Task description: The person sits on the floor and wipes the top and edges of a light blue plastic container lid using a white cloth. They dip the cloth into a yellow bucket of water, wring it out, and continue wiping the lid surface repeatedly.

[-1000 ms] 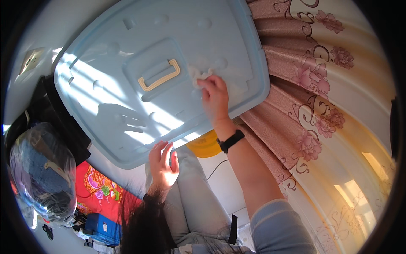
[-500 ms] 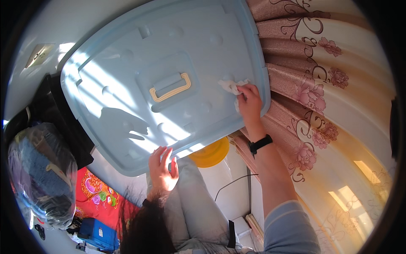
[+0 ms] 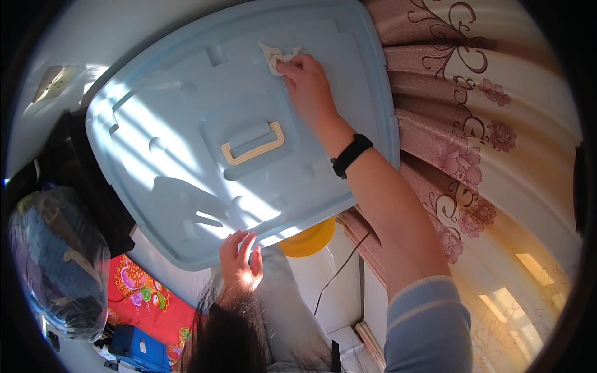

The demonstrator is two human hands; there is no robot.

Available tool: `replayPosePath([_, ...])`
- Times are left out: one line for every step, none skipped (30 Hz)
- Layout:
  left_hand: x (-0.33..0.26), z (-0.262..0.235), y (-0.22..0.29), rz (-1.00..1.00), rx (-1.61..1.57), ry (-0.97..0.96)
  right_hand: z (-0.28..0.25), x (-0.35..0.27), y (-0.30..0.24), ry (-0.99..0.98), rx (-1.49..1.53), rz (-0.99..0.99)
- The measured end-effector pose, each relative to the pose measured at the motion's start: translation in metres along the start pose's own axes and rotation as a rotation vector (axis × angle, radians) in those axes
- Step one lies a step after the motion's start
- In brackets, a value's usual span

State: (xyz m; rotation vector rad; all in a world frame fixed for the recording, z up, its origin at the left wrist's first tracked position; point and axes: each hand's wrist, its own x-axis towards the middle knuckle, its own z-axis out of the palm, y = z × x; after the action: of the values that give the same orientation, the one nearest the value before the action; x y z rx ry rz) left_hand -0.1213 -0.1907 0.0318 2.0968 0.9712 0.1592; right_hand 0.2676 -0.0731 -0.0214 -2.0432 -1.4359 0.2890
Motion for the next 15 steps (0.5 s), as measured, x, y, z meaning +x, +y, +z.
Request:
replayPosePath([0.002, -0.001, 0.0, 0.007, -0.008, -0.001, 0.002, -0.001, 0.003, 0.163, -0.046, 0.045])
replayPosePath([0.005, -0.003, -0.001, 0.014, -0.01, -0.008, 0.001, 0.003, 0.011, 0.251, -0.087, 0.117])
replayPosePath([0.006, -0.005, -0.001, 0.01, -0.01, -0.013, -0.001, 0.012, 0.022, 0.363, -0.125, 0.266])
replayPosePath([0.007, -0.007, -0.002, 0.013, -0.01, 0.002, 0.003, 0.024, 0.032, 0.425, -0.049, 0.276])
replayPosePath([0.008, -0.008, -0.003, 0.013, -0.01, 0.013, 0.008, 0.039, 0.04, 0.516, 0.025, 0.362])
replayPosePath([0.009, -0.008, -0.004, 0.01, -0.012, 0.026, 0.018, 0.045, 0.043, 0.592, 0.161, 0.419])
replayPosePath([0.01, -0.008, -0.004, 0.005, -0.015, 0.032, 0.028, 0.052, 0.043, 0.57, 0.177, 0.402])
replayPosePath([0.011, -0.008, -0.005, 0.015, -0.013, 0.04, 0.053, 0.05, 0.029, 0.512, 0.235, 0.301])
replayPosePath([0.011, -0.008, -0.004, 0.016, -0.022, 0.033, 0.078, 0.049, 0.012, 0.452, 0.152, 0.207])
replayPosePath([0.012, -0.008, -0.002, 0.018, -0.029, 0.028, 0.103, 0.038, -0.01, 0.398, 0.044, -0.008])
replayPosePath([0.013, -0.009, -0.001, 0.018, -0.036, 0.026, 0.124, 0.029, -0.032, 0.31, 0.151, -0.042])
replayPosePath([0.014, -0.011, 0.002, 0.02, -0.036, 0.019, 0.145, 0.016, -0.06, 0.341, 0.163, -0.012])
replayPosePath([0.014, -0.013, 0.004, 0.016, -0.037, 0.018, 0.148, 0.006, -0.072, 0.299, 0.192, 0.101])
replayPosePath([0.015, -0.015, 0.006, 0.006, -0.033, 0.008, 0.144, -0.001, -0.083, 0.324, 0.207, 0.089])
replayPosePath([0.016, -0.018, 0.006, 0.016, -0.035, 0.02, 0.135, -0.005, -0.088, 0.172, 0.26, 0.122])
